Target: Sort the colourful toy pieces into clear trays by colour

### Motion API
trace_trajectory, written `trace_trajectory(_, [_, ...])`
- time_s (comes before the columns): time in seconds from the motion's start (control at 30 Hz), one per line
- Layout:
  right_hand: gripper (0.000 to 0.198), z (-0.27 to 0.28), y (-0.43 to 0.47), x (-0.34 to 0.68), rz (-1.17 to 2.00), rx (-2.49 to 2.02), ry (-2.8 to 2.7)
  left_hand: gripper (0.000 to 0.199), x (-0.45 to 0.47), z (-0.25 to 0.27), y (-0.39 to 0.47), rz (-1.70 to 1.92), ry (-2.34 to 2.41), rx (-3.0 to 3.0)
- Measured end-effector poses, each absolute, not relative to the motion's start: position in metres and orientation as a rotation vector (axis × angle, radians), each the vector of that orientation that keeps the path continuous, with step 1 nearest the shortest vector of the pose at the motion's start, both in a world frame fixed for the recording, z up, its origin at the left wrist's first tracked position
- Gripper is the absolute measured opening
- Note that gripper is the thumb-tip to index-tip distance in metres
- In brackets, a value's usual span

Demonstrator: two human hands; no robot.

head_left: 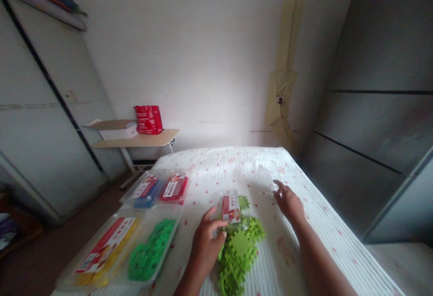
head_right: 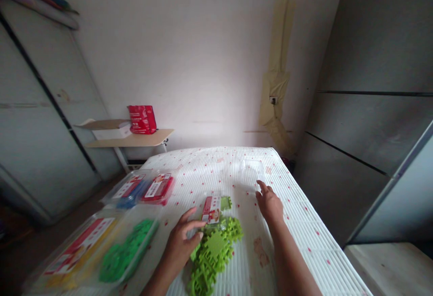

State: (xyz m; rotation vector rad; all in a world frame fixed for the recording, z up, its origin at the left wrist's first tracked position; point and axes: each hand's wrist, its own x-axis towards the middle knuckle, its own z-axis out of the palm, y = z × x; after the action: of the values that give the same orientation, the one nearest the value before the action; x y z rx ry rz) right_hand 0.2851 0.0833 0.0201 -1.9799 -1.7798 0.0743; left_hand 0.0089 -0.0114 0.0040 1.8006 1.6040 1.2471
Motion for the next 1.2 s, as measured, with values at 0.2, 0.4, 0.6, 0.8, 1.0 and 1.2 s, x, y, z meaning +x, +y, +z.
trace_trajectory(0.2, [0.032, 0.027, 0.079, 0.295, -0.011, -2.078, -1.641, 0.026, 0.006, 0.007, -0.01, 1.298, 1.653, 1.769])
trace_trajectory(0.4, [0.033, 0.031, 0.074, 0.316, -0.089, -2.146, -1.533, 0.023, 0.005, 0.008, -0.01, 1.331, 1.625, 1.729])
trace_trajectory(0.6, [0.047, 0.03, 0.071, 0.321, -0.103, -2.22, -1.49, 0.023, 0.006, 0.012, -0.012, 1.388, 1.561, 1.72])
trace_trajectory(0.8, [0.049, 0.06, 0.063, 0.315, -0.208, -2.18, -1.392, 0.021, 0.006, 0.018, -0.014, 1.434, 1.528, 1.765])
trace_trajectory(1.0, [0.048, 0.077, 0.062, 0.273, 0.161, -1.421, -1.925, 0.022, 0.01, 0.027, -0.02, 1.5, 1.449, 1.718])
trace_trajectory(1.2, [0.028, 0.092, 0.043, 0.221, 0.385, -1.083, -2.175, 0.029, 0.016, 0.038, -0.028, 1.58, 1.242, 1.478])
